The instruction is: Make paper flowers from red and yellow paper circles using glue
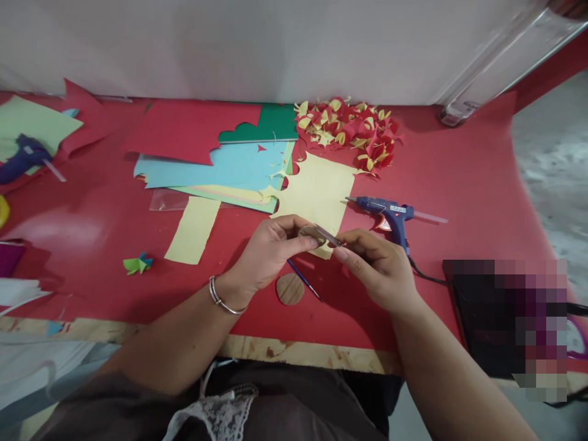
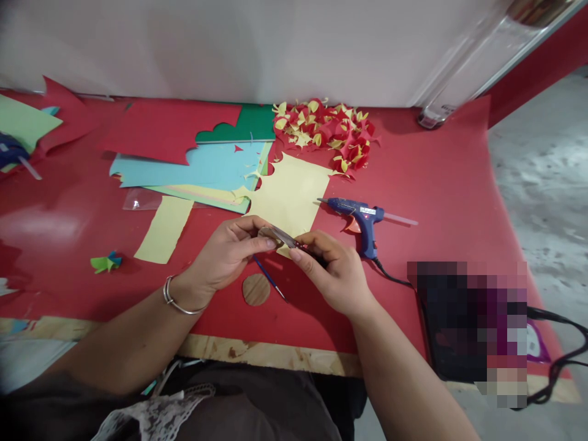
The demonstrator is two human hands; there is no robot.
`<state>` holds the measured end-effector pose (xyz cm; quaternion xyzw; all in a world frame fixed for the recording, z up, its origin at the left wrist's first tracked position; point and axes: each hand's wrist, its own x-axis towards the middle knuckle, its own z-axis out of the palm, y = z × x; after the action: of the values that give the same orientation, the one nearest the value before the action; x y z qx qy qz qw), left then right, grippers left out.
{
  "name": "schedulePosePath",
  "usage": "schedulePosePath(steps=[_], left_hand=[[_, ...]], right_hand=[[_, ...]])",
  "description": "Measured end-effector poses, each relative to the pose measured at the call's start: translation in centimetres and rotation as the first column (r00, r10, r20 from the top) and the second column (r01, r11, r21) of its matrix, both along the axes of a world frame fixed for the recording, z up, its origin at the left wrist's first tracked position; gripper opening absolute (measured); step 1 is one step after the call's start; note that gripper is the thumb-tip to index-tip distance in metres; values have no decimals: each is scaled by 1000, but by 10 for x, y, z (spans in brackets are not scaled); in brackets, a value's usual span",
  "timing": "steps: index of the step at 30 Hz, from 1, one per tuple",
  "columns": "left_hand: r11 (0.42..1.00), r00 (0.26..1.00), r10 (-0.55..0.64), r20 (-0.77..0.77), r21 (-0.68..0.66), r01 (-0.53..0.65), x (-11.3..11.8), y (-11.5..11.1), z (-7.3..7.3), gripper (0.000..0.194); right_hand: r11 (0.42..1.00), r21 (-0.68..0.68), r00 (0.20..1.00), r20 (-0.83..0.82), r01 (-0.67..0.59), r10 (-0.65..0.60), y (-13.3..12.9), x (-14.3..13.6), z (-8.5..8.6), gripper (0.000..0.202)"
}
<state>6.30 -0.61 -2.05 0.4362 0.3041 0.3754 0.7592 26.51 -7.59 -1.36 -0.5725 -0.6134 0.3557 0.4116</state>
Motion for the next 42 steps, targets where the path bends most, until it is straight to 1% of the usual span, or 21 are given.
schedulePosePath(steps=[9,14,24,31,37,42], left_hand=[[999,1000,8,-10,-53,-8,1,2,4,11],[999,1000,-2,-10,-33,1,1,1,5,9],[999,1000,7,-29,-54,-9,1,0,5,7],[1000,998,4,-69,-27,-6,0,0,4,12],[997,992,73,-105,-21,-76,1,-1,4,19],[988,984,142,-105,-42,-147,0,0,5,21]], right_hand=[[1000,-1,1000,14,9,-9,0,1,-1,27],[1000,-10,1000,28,14,-13,0,1,-1,27],[1000,-2,999,35,8,-8,-1,0,-1,28],[999,10,999,26,40,-41,0,-1,0,29],[994,4,994,-7,105,-105,0,1,-5,27],[993,-9,993,-15,119,-119,1,0,-6,28]])
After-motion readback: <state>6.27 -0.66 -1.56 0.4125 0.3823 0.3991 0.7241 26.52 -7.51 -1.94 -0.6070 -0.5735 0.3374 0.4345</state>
